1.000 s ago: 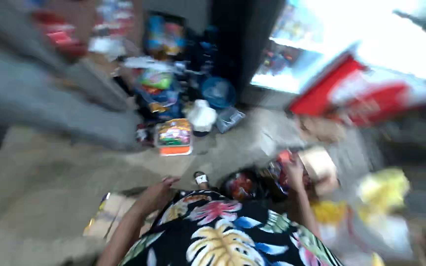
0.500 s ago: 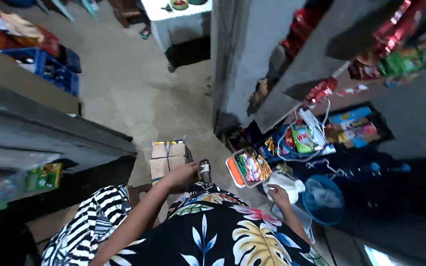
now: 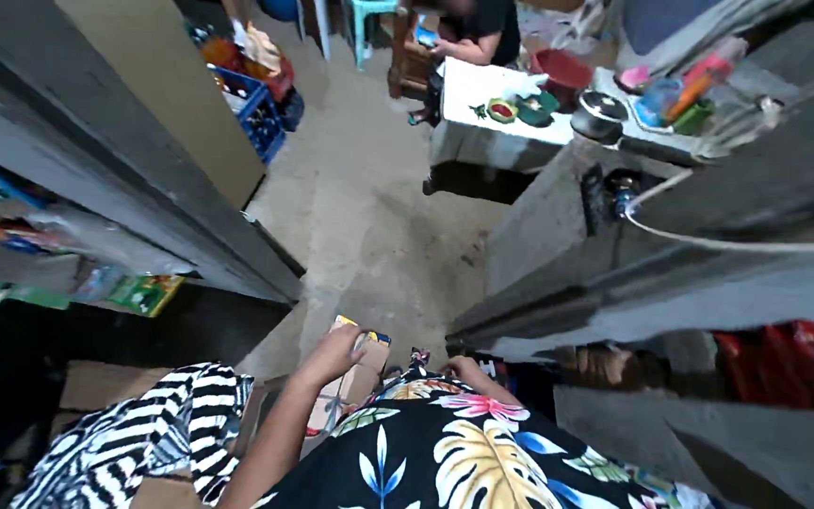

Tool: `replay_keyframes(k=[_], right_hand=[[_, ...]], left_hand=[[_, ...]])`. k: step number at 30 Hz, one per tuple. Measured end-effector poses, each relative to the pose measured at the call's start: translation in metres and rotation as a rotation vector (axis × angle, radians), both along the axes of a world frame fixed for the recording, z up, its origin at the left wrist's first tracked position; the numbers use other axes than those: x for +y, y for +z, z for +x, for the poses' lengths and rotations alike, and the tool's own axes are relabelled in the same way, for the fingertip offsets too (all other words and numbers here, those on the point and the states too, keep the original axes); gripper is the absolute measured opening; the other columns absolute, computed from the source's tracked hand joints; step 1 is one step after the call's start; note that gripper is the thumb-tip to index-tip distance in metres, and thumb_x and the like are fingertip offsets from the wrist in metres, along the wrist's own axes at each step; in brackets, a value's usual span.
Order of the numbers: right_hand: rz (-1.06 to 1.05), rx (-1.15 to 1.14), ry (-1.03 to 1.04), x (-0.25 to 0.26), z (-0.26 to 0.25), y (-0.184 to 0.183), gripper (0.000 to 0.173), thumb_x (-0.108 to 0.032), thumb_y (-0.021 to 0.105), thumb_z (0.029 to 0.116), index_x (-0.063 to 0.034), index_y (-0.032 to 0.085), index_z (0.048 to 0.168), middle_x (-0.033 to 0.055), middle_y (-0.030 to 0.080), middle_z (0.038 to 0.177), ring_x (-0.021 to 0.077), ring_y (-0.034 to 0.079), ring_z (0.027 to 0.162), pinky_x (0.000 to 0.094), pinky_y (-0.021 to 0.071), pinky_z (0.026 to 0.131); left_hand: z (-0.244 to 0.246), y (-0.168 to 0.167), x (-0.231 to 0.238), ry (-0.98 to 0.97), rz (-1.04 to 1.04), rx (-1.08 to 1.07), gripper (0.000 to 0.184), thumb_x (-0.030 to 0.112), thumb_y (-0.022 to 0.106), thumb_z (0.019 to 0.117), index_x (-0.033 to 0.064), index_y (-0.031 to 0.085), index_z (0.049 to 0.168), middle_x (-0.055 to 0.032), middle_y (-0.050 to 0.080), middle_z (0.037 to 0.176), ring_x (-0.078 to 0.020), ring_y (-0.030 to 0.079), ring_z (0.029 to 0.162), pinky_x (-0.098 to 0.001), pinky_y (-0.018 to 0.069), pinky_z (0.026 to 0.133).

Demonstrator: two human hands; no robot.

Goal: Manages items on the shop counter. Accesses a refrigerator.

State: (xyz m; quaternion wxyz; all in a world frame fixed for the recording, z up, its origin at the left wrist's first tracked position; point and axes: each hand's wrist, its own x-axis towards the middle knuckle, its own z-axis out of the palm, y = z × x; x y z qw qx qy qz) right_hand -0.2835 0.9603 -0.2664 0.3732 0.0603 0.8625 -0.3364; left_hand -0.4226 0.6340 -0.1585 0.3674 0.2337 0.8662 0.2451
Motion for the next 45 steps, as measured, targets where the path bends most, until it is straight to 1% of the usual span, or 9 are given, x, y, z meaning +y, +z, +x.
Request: replay_keyframes(k=[7,11,18,24,29,35,40,41,45], right_hand=[[0.063,-0.144,0.112,0.04,-0.152,-0.015,0.039,-0.007,0.063,0.0977,-0.0062,0.064,0.137,0.0221,0.065,0.134,0.0379,0.062,0.126,0.0572,0.0456,0.11],[0.114,-0.217,0.161,0.085,-0.245,-0.071,0.04,-0.014,0.062,0.1001,-0.0045,0.062,0.138,0.0233,0.062,0.137,0.0389,0.06,0.128,0.0579,0.0444,0.11],[0.242,-0.258,0.263,0.147,-0.436,-0.102,0.038,-0.023,0.061,0.1024,-0.0048,0.064,0.136,0.0225,0.064,0.135,0.0375,0.06,0.129,0.0563,0.0439,0.111],[0.151,-0.165,0.055,0.187,-0.587,-0.07,0.034,-0.012,0.053,0.1059,-0.0015,0.061,0.137,0.0236,0.064,0.133,0.0373,0.063,0.123,0.0545,0.0474,0.107],[0.108,-0.161,-0.208,0.195,-0.645,-0.062,0.034,-0.014,0.048,0.1091,0.0046,0.058,0.136,0.0298,0.061,0.133,0.0417,0.063,0.119,0.0558,0.0486,0.103],[0.125,-0.271,0.09,0.178,-0.672,-0.131,0.039,-0.017,0.059,0.1026,0.0033,0.06,0.136,0.0284,0.064,0.13,0.0404,0.064,0.119,0.055,0.0491,0.105],[0.213,-0.36,0.192,0.037,-0.71,0.059,0.041,-0.015,0.046,0.1098,0.0028,0.05,0.147,0.0228,0.053,0.149,0.0328,0.051,0.139,0.0448,0.0352,0.118],[0.195,-0.344,0.185,0.029,-0.715,0.05,0.04,-0.016,0.047,0.1098,0.0024,0.051,0.145,0.023,0.055,0.146,0.0332,0.053,0.137,0.0456,0.0367,0.117],[0.088,-0.028,0.077,0.058,-0.745,-0.106,0.038,-0.023,0.054,0.1046,0.0008,0.064,0.133,0.0241,0.069,0.123,0.0387,0.068,0.113,0.0568,0.0532,0.099]], left_hand=[[-0.012,0.005,-0.032,0.447,0.175,-0.159,0.047,0.022,0.063,0.1008,0.0048,0.054,0.144,-0.0181,0.058,0.141,-0.0307,0.062,0.121,-0.0476,0.0501,0.104],[-0.035,0.011,-0.013,0.601,0.392,-0.217,0.048,0.021,0.062,0.0998,0.0046,0.054,0.144,-0.0159,0.059,0.14,-0.0225,0.065,0.116,-0.0396,0.0521,0.101],[-0.192,0.028,0.045,0.886,0.321,-0.002,0.044,0.02,0.062,0.1011,0.0066,0.056,0.143,-0.0147,0.057,0.143,-0.0235,0.061,0.126,-0.0394,0.0496,0.108],[-0.351,0.068,0.073,0.755,0.298,0.216,0.046,0.021,0.063,0.1001,0.0059,0.056,0.143,-0.0155,0.049,0.151,-0.025,0.053,0.134,-0.0404,0.0445,0.113],[-0.435,0.088,0.056,0.936,0.361,0.475,0.047,0.017,0.066,0.0979,0.0078,0.057,0.143,-0.0135,0.044,0.155,-0.0264,0.049,0.139,-0.0468,0.0465,0.111],[-0.509,0.086,-0.027,1.41,0.582,0.638,0.057,0.014,0.069,0.0964,0.0057,0.047,0.149,-0.0171,0.042,0.156,-0.0258,0.057,0.13,-0.0416,0.0541,0.101],[-0.606,0.091,-0.156,1.89,0.863,0.682,0.057,0.028,0.054,0.1064,-0.0002,0.035,0.152,-0.0208,0.048,0.147,-0.0237,0.06,0.12,-0.0368,0.0533,0.097],[-0.623,0.089,-0.187,1.991,0.915,0.696,0.057,0.034,0.048,0.1084,0.0009,0.035,0.153,-0.0213,0.046,0.15,-0.0264,0.058,0.125,-0.0389,0.052,0.1],[-0.686,0.078,-0.306,2.343,1.043,0.777,0.07,0.059,0.025,0.1074,0.0103,0.036,0.157,-0.0144,0.036,0.161,-0.0291,0.037,0.146,-0.0552,0.0359,0.116]])
